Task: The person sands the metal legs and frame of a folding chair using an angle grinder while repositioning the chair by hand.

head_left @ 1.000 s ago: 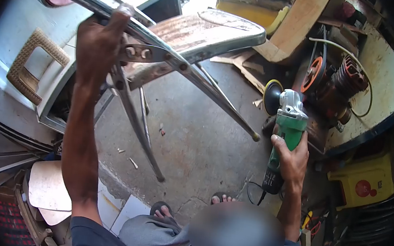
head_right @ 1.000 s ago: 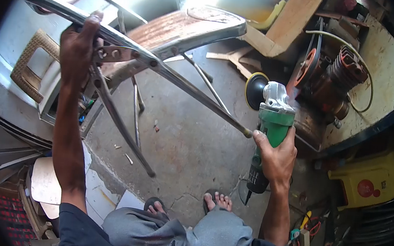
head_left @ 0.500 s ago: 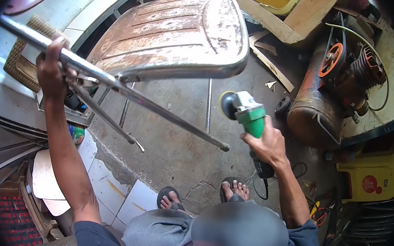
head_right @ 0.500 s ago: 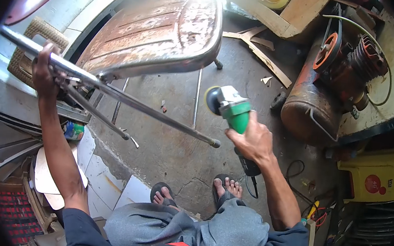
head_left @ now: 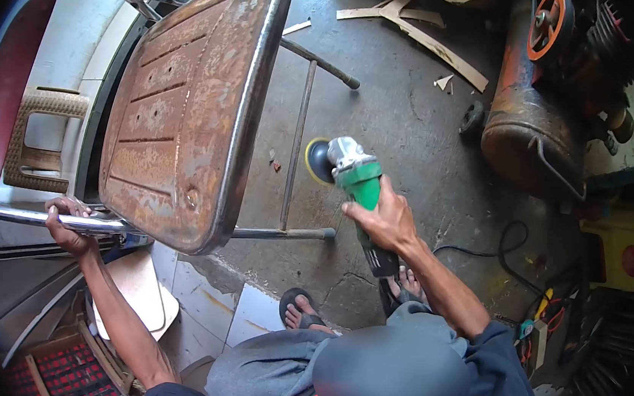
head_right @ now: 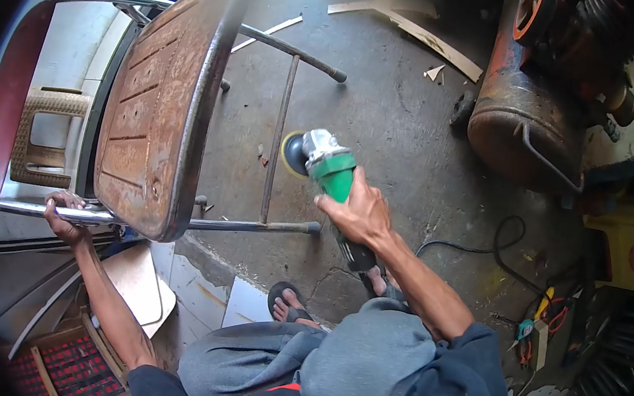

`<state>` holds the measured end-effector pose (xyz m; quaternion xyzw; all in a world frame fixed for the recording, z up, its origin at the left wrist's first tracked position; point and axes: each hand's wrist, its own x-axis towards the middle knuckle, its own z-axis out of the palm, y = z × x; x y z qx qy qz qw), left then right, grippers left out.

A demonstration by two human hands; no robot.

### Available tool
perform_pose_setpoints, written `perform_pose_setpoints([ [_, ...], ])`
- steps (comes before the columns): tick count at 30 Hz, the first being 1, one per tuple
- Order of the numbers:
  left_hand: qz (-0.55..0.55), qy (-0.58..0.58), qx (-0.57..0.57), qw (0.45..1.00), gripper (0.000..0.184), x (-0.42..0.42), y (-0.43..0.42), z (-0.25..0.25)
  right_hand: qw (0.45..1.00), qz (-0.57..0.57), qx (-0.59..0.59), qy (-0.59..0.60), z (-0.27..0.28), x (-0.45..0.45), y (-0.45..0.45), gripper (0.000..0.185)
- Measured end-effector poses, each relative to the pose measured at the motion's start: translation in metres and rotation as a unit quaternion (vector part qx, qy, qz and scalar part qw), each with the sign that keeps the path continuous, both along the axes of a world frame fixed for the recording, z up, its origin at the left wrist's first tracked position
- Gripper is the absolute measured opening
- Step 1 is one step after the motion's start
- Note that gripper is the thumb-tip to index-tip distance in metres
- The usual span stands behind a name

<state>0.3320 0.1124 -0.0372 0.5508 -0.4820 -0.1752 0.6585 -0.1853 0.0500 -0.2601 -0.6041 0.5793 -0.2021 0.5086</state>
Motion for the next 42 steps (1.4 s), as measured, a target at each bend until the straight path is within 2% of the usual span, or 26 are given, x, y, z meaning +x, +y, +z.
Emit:
perform_pose_setpoints([
  [1, -0.001, -0.006, 0.001, 1.000, 0.025, -0.006, 0.000, 0.001, 1.000, -0.001, 0.001, -0.006, -0.005, 0.003, -0.003, 0.075],
  [5, 0.159, -0.003, 0.011, 0.987, 0.017, -0.036, -0.002, 0.007, 0.998, 0.013, -0.022, -0.057, -0.024, 0.019, 0.007, 0.073],
  [7, 0.149, 0.000, 0.014, 0.989, 0.015, -0.028, 0.000, 0.008, 0.995, 0.042, 0.002, -0.094, -0.019, 0.031, 0.026, 0.073],
  [9, 0.158, 0.003, -0.002, 0.987, 0.012, -0.033, -0.001, 0.007, 0.994, 0.022, -0.023, -0.109, -0.036, 0.046, 0.048, 0.074],
  [11, 0.132, -0.014, 0.002, 0.991, 0.013, -0.035, 0.000, 0.008, 0.995, 0.005, -0.063, -0.072, -0.043, 0.052, 0.056, 0.074],
  [12, 0.134, -0.018, 0.006, 0.991, 0.013, -0.034, 0.002, 0.008, 0.997, 0.011, -0.036, -0.075, -0.048, 0.054, 0.051, 0.075],
  [15, 0.080, -0.010, 0.002, 0.997, 0.012, -0.032, 0.003, 0.008, 0.992, -0.014, 0.025, -0.121, -0.040, 0.062, 0.005, 0.075],
  [19, 0.082, -0.025, 0.003, 0.996, 0.014, -0.041, 0.000, 0.009, 0.987, -0.104, -0.025, -0.124, -0.052, 0.082, -0.088, 0.076],
  [22, 0.085, -0.036, 0.003, 0.996, 0.016, -0.039, 0.001, 0.008, 0.986, -0.105, 0.022, -0.130, -0.047, 0.078, -0.091, 0.077],
  [23, 0.082, -0.040, 0.000, 0.996, 0.016, -0.037, 0.001, 0.007, 0.985, -0.097, -0.008, -0.143, -0.061, 0.080, -0.073, 0.077],
  [25, 0.100, -0.029, -0.004, 0.995, 0.018, -0.043, 0.001, 0.007, 0.987, -0.079, 0.026, -0.140, -0.061, 0.074, -0.015, 0.075],
  [26, 0.111, -0.026, -0.002, 0.994, 0.019, -0.044, 0.001, 0.009, 0.981, -0.080, -0.015, -0.179, -0.064, 0.072, 0.018, 0.077],
  [28, 0.117, -0.024, -0.006, 0.993, 0.019, -0.045, -0.004, 0.009, 0.975, -0.069, -0.021, -0.210, -0.057, 0.072, 0.053, 0.081],
  [31, 0.108, -0.027, 0.001, 0.994, 0.016, -0.044, -0.002, 0.010, 0.972, -0.069, 0.001, -0.224, -0.051, 0.085, 0.022, 0.081],
  [33, 0.127, -0.022, 0.002, 0.992, 0.015, -0.053, -0.005, 0.012, 0.966, -0.141, 0.074, -0.204, -0.042, 0.098, -0.036, 0.077],
  [34, 0.127, -0.029, 0.001, 0.991, 0.015, -0.050, -0.003, 0.016, 0.951, -0.182, 0.069, -0.240, -0.040, 0.096, -0.059, 0.074],
  [35, 0.130, -0.025, 0.001, 0.991, 0.015, -0.046, -0.001, 0.016, 0.949, -0.179, 0.084, -0.247, -0.047, 0.090, -0.075, 0.072],
  [38, 0.132, -0.028, -0.010, 0.991, 0.017, -0.052, -0.007, 0.009, 0.943, -0.147, 0.092, -0.283, -0.047, 0.076, -0.043, 0.075],
  [39, 0.135, -0.030, -0.007, 0.990, 0.017, -0.051, -0.006, 0.009, 0.950, -0.137, 0.107, -0.261, -0.047, 0.077, -0.020, 0.074],
  [42, 0.135, -0.031, -0.003, 0.990, 0.019, -0.055, -0.005, 0.009, 0.927, -0.168, 0.089, -0.322, -0.059, 0.083, 0.036, 0.069],
])
